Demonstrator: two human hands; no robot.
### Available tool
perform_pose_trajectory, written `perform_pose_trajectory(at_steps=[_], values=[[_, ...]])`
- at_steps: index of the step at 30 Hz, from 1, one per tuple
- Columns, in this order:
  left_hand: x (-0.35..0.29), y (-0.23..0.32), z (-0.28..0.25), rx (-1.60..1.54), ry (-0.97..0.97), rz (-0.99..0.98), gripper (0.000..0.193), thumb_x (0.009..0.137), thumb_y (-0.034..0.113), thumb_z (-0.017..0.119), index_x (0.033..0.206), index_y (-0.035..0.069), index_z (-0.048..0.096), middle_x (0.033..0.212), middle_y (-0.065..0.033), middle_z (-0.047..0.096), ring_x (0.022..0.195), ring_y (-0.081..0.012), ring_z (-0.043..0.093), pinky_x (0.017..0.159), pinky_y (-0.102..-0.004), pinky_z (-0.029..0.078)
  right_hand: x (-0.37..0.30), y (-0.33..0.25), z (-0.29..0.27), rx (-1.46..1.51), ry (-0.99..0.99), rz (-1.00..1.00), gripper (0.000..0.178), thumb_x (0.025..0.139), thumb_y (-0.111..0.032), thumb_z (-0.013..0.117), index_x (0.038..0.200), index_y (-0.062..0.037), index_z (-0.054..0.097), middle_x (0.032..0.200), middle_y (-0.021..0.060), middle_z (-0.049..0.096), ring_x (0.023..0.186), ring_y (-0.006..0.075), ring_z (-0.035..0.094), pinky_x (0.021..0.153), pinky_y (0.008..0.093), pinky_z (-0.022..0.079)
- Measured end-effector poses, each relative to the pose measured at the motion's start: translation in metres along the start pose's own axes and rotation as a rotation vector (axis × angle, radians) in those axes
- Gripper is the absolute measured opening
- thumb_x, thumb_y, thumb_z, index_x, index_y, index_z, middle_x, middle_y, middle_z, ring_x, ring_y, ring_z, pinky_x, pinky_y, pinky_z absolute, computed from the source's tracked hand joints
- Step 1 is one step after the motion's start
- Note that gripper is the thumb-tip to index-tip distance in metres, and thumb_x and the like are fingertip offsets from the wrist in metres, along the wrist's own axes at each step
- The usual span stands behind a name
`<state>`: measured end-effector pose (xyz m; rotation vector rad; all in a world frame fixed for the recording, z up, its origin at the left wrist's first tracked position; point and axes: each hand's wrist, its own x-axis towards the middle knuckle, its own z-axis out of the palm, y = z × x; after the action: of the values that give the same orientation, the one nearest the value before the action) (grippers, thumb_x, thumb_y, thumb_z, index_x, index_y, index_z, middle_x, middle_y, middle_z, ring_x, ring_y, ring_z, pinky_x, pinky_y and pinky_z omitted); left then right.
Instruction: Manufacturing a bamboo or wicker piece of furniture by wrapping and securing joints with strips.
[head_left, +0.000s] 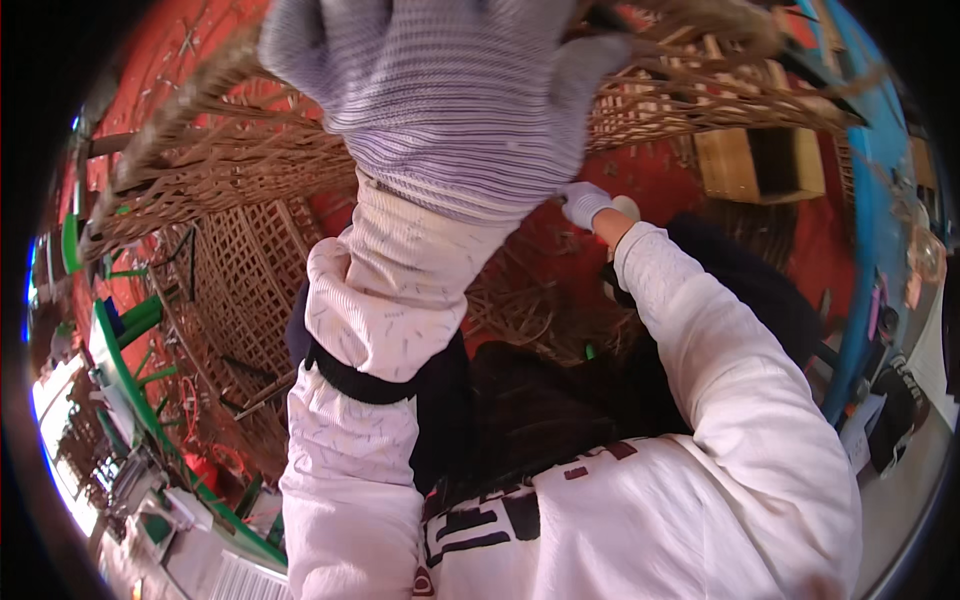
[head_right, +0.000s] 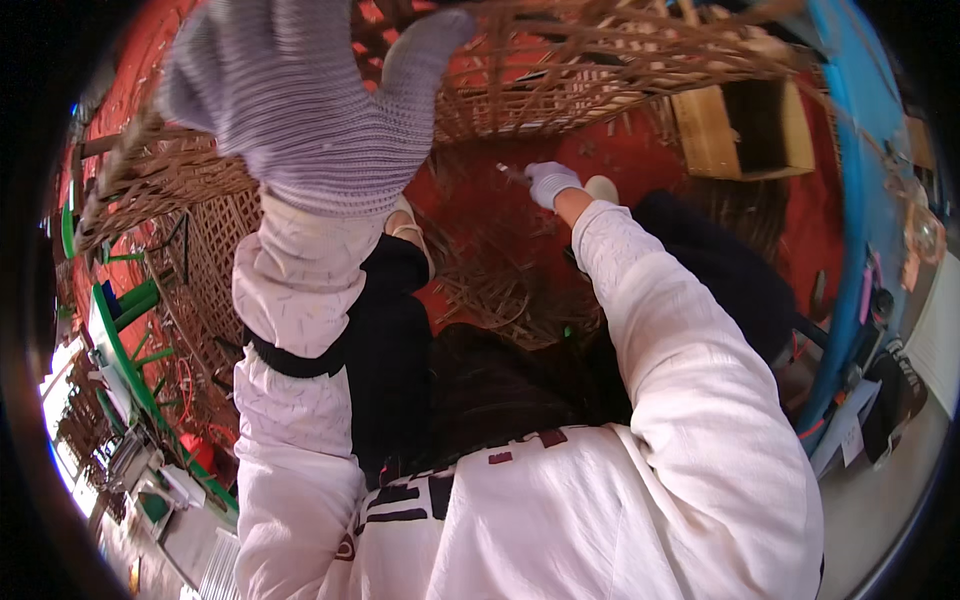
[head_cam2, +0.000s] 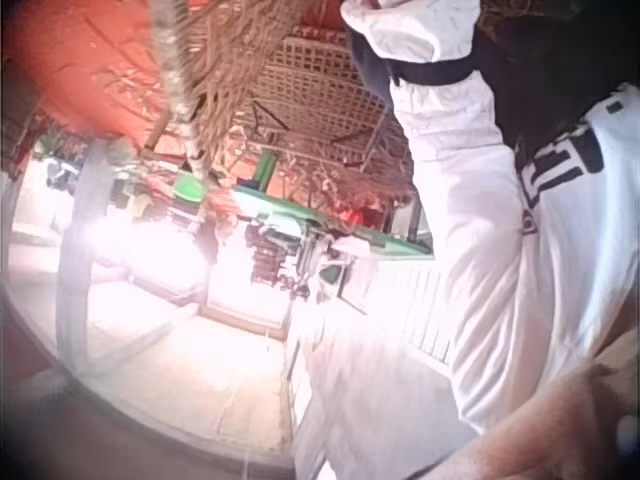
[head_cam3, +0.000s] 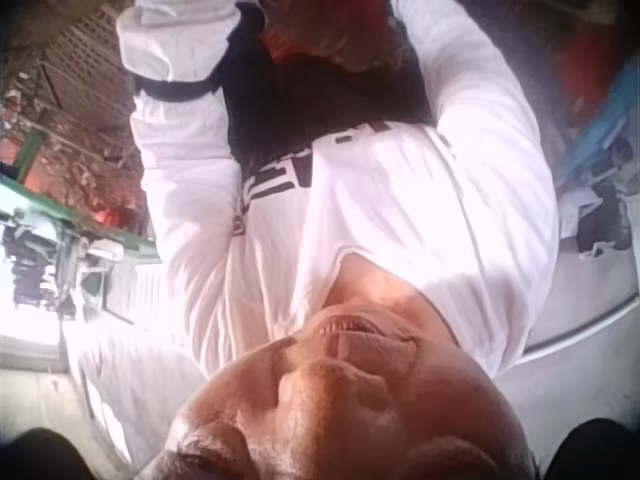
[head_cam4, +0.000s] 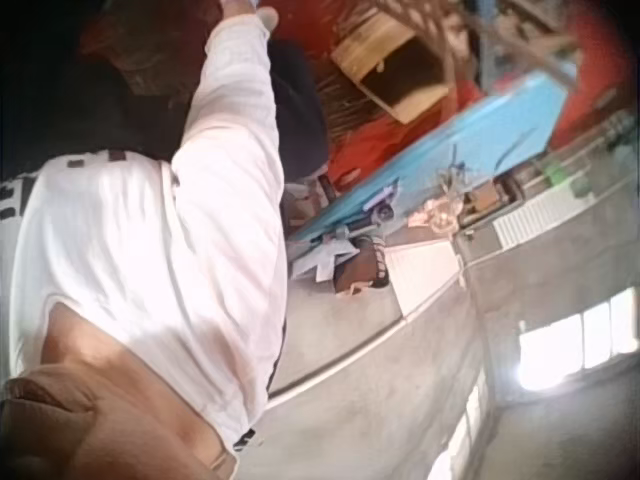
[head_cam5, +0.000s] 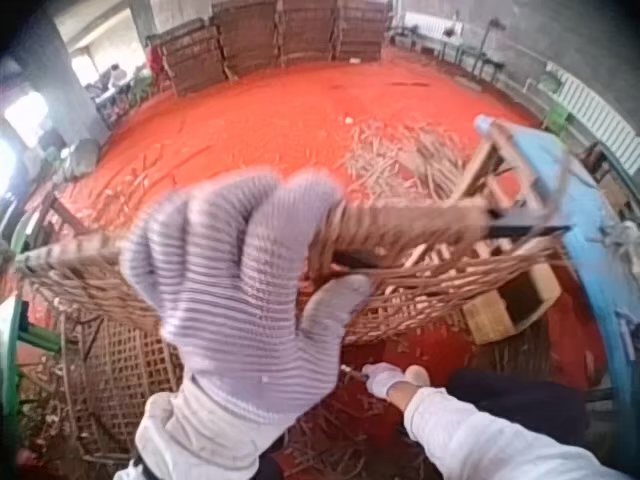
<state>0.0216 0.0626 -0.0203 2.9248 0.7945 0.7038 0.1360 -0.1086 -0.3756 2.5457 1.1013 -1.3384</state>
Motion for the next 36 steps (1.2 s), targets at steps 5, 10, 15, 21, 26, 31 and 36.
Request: perform_pose_trajectory(at_steps=[5,10,15,21,26,31,36], values=[[-0.006,-0.007,-0.018,-0.076,0.409,0.341,0.036,0.083,0.032,0.076,0.115,0.019,0.067,0.099,0.0006,0.065,0.095,-0.0216,0.061,0.087,-0.0403,0.040,-0.107,-0.055,-0.054,-0.247,-0.074,-0.196,0.024,0.086,-0.017,0.059,0.108,-0.0140,0.066,0.107,0.0146,0.070,0.104,0.0359,0.066,0.085,0.0466,0.053],[-0.064,0.015,-0.042,-0.183,0.231,0.342,0.044,0.076,0.021,0.077,0.119,0.023,0.064,0.102,0.0015,0.064,0.100,-0.0231,0.059,0.090,-0.0409,0.039,-0.290,-0.068,-0.078,-0.097,0.026,-0.496,0.022,0.087,-0.015,0.058,0.106,-0.0094,0.067,0.102,0.0154,0.069,0.099,0.0373,0.065,0.083,0.0479,0.052],[-0.150,0.032,-0.082,-0.266,-0.029,0.356,0.051,0.069,0.009,0.075,0.119,0.020,0.067,0.102,-0.0032,0.067,0.094,-0.0258,0.062,0.085,-0.0398,0.045,-0.465,-0.067,-0.092,0.390,-0.031,-0.887,0.017,0.087,-0.014,0.065,0.101,-0.0063,0.065,0.095,0.0126,0.065,0.091,0.0326,0.066,0.079,0.0411,0.053],[-0.240,0.037,-0.090,-0.310,-0.136,0.334,0.050,0.067,0.005,0.072,0.116,0.016,0.067,0.103,-0.0052,0.066,0.094,-0.0268,0.062,0.085,-0.0392,0.046,-0.533,-0.054,-0.101,0.777,0.350,-0.667,0.014,0.085,-0.004,0.071,0.098,-0.0027,0.066,0.083,0.0033,0.064,0.075,0.0147,0.061,0.070,0.0284,0.048],[-0.284,0.045,-0.096,-0.374,-0.272,0.270,0.050,0.065,0.005,0.075,0.114,0.015,0.067,0.106,-0.0046,0.066,0.097,-0.0271,0.062,0.087,-0.0395,0.046,-0.519,-0.049,-0.087,1.119,0.389,-0.321,0.012,0.090,-0.011,0.069,0.096,-0.0016,0.065,0.074,-0.0029,0.056,0.070,0.0043,0.048,0.067,0.0217,0.040],[-0.272,0.057,-0.128,-0.694,-0.266,0.102,0.052,0.073,0.014,0.083,0.121,0.004,0.065,0.108,-0.0109,0.067,0.098,-0.0247,0.063,0.091,-0.0362,0.050,-0.502,-0.048,-0.076,0.774,0.408,-0.324,0.026,0.089,-0.023,0.074,0.100,-0.0009,0.067,0.077,0.0051,0.063,0.073,0.0112,0.058,0.072,0.0276,0.048],[-0.254,0.105,-0.136,-1.485,-0.545,-0.590,0.029,0.088,0.006,0.074,0.115,0.000,0.066,0.103,-0.0056,0.067,0.093,-0.0105,0.063,0.081,-0.0244,0.051,-0.496,-0.064,-0.054,0.805,0.324,-0.382,0.026,0.090,-0.024,0.069,0.099,0.0008,0.067,0.082,0.0170,0.066,0.075,0.0239,0.065,0.072,0.0342,0.050]])
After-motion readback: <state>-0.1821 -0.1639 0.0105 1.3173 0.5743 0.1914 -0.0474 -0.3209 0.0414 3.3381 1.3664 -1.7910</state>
